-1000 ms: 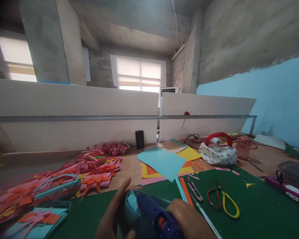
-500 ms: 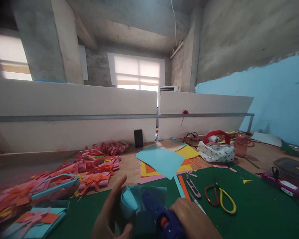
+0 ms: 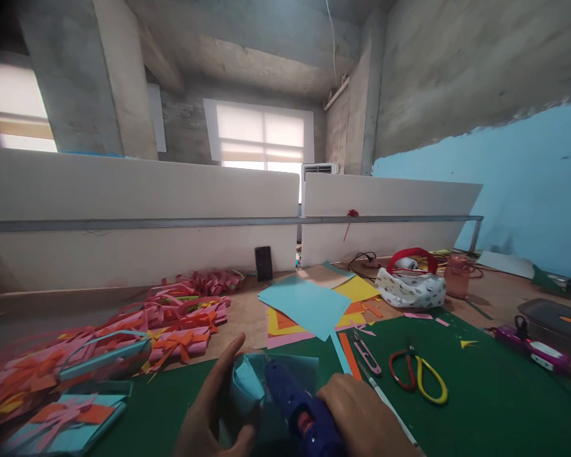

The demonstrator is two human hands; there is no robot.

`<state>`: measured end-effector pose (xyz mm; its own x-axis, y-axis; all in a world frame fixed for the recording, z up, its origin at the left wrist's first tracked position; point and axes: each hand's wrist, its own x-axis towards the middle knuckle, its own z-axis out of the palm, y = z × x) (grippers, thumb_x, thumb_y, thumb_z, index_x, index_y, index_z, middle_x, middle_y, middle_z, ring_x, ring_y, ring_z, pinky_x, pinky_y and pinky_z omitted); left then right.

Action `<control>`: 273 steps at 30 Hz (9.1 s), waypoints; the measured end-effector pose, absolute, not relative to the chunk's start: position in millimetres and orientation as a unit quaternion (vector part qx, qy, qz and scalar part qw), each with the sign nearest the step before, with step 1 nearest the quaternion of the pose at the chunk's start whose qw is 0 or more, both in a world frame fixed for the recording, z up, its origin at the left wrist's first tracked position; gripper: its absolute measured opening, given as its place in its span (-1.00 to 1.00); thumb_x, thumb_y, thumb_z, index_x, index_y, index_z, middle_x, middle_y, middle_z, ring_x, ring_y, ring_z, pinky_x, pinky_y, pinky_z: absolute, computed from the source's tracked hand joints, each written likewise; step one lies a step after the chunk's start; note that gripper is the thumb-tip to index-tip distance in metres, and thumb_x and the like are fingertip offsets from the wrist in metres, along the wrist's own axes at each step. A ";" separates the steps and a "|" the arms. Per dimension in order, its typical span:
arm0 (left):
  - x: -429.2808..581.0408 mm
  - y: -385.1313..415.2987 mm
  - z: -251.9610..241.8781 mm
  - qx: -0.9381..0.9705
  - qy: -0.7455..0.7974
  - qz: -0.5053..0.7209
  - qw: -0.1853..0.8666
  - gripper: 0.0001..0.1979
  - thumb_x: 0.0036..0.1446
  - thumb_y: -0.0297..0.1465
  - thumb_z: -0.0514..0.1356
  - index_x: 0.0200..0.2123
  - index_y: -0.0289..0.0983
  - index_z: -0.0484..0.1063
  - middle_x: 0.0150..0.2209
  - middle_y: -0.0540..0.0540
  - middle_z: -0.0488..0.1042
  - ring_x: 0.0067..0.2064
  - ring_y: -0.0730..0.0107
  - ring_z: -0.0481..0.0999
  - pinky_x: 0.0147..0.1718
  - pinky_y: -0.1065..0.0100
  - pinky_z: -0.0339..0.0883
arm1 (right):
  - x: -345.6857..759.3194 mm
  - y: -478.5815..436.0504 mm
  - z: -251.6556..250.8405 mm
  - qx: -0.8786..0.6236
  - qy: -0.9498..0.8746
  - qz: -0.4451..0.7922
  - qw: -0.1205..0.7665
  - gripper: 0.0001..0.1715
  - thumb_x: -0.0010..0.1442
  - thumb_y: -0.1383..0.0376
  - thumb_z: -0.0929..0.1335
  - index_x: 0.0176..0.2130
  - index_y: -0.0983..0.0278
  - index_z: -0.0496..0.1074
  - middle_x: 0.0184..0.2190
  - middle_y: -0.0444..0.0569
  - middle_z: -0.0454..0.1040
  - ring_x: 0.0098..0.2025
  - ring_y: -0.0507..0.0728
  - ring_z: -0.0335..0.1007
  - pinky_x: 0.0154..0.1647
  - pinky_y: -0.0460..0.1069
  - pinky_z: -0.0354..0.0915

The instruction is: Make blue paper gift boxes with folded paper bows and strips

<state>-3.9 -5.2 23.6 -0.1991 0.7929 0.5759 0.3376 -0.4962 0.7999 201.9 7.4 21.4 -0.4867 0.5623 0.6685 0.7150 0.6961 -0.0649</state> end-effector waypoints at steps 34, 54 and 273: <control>-2.8 -5.9 24.4 0.569 0.479 0.641 0.188 -0.34 -0.09 -0.49 0.10 0.16 -0.20 0.15 0.07 -0.13 0.37 0.12 0.13 0.32 0.02 0.26 0.27 | 407.3 75.6 -25.9 -0.669 -0.684 -0.199 0.211 -0.70 -0.01 0.20 0.27 -0.40 0.28 0.54 -0.41 0.35 0.51 -0.39 0.41 0.49 -0.44 0.19 0.35; -5.4 2.3 17.4 0.588 0.441 0.659 0.159 -0.41 0.04 -0.43 0.11 0.17 -0.08 0.12 0.11 -0.05 0.34 0.11 0.21 0.33 0.07 0.26 0.23 | 135.6 2.5 52.0 -0.369 -0.832 -0.039 0.412 -0.74 0.24 0.33 0.19 -0.27 0.21 0.45 -0.47 -0.05 0.36 -0.42 0.08 0.28 -0.44 -0.06 0.18; -7.5 19.8 -4.0 0.512 0.513 0.497 0.477 -0.61 0.01 -0.22 0.14 -0.09 -0.27 0.38 -0.24 -0.18 0.55 -0.29 0.27 0.55 -0.44 0.37 0.43 | 171.8 -16.9 15.8 -0.487 -0.604 0.343 0.529 -0.49 0.10 0.10 0.33 0.00 0.31 0.36 -0.29 0.07 0.49 -0.26 0.17 0.42 -0.16 0.03 0.34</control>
